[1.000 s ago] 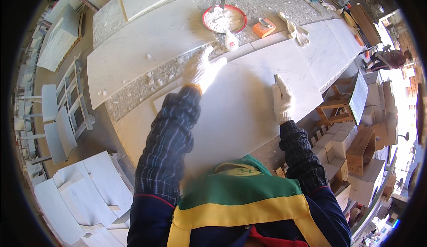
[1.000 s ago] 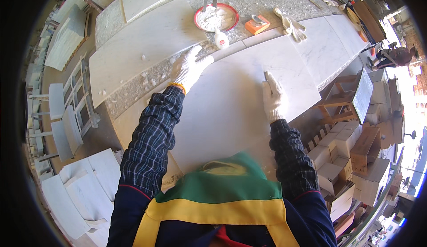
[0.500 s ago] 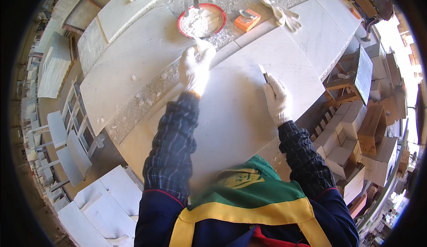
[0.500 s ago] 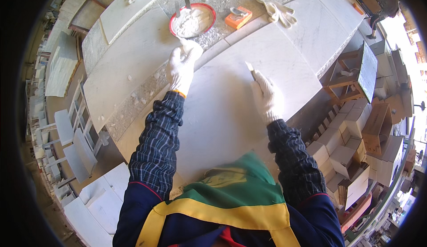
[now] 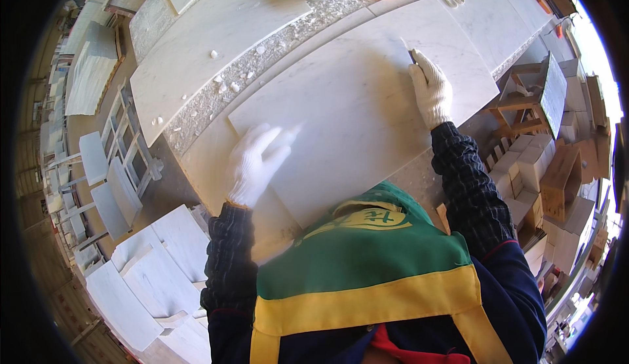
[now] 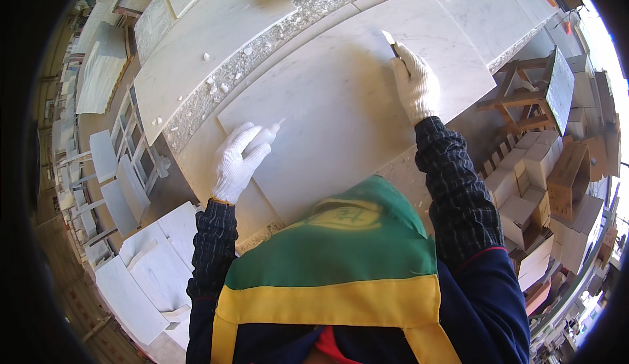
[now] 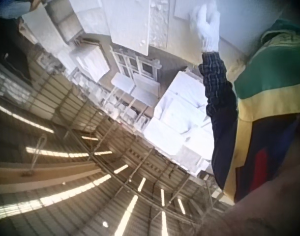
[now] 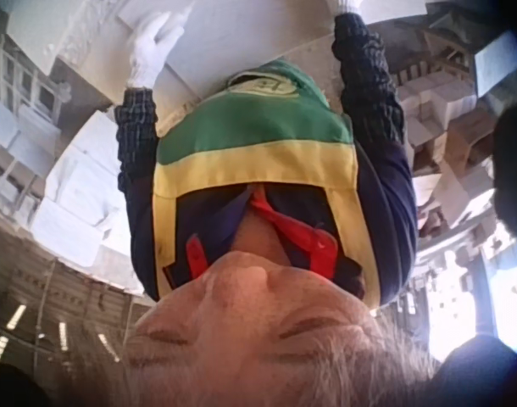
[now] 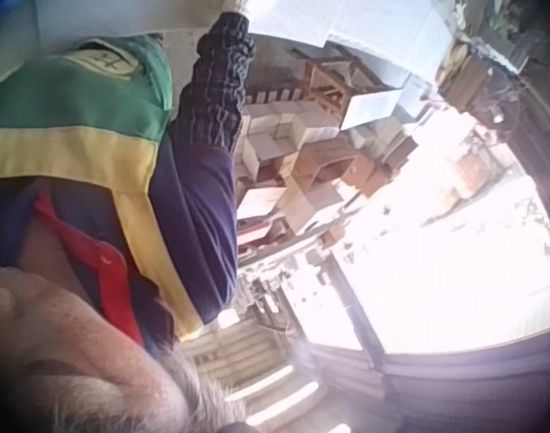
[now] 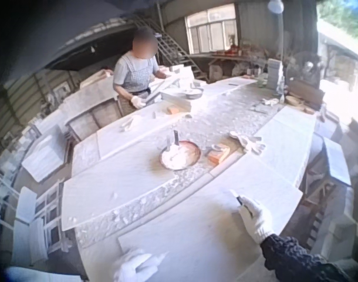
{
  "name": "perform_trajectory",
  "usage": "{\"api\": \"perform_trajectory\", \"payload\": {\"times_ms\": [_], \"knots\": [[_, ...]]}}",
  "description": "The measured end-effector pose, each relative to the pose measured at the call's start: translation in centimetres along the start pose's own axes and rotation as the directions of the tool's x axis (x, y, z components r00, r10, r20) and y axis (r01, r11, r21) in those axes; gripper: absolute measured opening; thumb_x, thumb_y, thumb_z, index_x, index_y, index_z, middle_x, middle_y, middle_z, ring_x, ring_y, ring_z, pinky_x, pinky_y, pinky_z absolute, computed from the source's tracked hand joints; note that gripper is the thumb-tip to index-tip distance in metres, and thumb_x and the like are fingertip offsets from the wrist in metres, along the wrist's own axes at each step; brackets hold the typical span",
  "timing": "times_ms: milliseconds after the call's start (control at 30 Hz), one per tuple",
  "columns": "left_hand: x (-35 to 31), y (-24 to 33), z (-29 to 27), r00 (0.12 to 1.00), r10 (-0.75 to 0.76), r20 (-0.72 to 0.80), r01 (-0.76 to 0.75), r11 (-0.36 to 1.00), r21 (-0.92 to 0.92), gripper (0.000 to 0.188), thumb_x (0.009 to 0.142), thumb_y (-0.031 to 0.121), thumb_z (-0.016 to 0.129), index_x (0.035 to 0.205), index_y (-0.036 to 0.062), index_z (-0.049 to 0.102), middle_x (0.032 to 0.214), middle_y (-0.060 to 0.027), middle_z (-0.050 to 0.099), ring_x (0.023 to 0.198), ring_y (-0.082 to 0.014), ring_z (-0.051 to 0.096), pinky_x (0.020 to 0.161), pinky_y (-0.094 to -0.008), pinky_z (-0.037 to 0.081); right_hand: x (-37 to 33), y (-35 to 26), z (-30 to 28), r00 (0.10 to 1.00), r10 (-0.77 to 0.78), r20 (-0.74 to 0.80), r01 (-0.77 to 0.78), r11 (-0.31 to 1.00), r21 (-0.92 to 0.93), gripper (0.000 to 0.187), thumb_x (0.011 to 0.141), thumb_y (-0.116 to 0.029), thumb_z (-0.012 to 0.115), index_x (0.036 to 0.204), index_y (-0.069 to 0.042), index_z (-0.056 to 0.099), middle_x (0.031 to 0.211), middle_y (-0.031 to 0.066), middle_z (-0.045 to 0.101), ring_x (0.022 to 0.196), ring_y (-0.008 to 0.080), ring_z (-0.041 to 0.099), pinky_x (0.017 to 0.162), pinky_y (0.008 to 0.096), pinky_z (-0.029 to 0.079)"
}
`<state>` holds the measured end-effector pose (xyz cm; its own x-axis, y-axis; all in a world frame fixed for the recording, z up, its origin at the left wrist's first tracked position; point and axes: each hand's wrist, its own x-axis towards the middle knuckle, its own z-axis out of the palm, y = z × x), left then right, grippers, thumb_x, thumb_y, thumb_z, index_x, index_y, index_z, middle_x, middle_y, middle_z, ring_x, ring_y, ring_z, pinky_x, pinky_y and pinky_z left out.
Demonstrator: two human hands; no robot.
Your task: The person scrapes a white stone slab with a metal scraper, then applies a white paste from a bowl and rubs it into the surface with gloved hands. The person lifts the slab, carries it to a stack, and places it on top. They repeat the process with another slab.
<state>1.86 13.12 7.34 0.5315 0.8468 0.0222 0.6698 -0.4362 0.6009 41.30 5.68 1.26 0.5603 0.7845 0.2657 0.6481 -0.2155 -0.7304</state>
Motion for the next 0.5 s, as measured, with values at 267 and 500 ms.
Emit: {"api": "perform_trajectory", "payload": {"times_ms": [267,500], "knots": [[2.4,1.9,-0.4,0.991,0.066,0.118,-0.067,0.998,0.004,0.035,0.086,0.017,0.08,0.118,0.0037,0.072,0.111,-0.0122,0.071,0.101,-0.0281,0.069,0.09,-0.0371,0.055,-0.1,0.2,0.3,0.998,-0.038,-0.055,0.038,0.999,-0.006,0.034,0.099,-0.022,0.068,0.129,-0.009,0.071,0.118,0.0143,0.074,0.111,0.0314,0.07,0.098,0.0372,0.054],[3.3,1.7,-0.5,0.978,0.074,0.195,-0.084,0.995,0.044,0.035,0.087,0.021,0.078,0.118,0.0058,0.073,0.109,-0.0125,0.072,0.098,-0.0282,0.069,0.087,-0.037,0.056,-0.1,0.0,0.1,0.998,-0.029,-0.048,0.028,0.999,-0.022,0.033,0.099,-0.022,0.068,0.128,-0.008,0.072,0.118,0.0148,0.074,0.11,0.0317,0.07,0.098,0.0374,0.054]]}}
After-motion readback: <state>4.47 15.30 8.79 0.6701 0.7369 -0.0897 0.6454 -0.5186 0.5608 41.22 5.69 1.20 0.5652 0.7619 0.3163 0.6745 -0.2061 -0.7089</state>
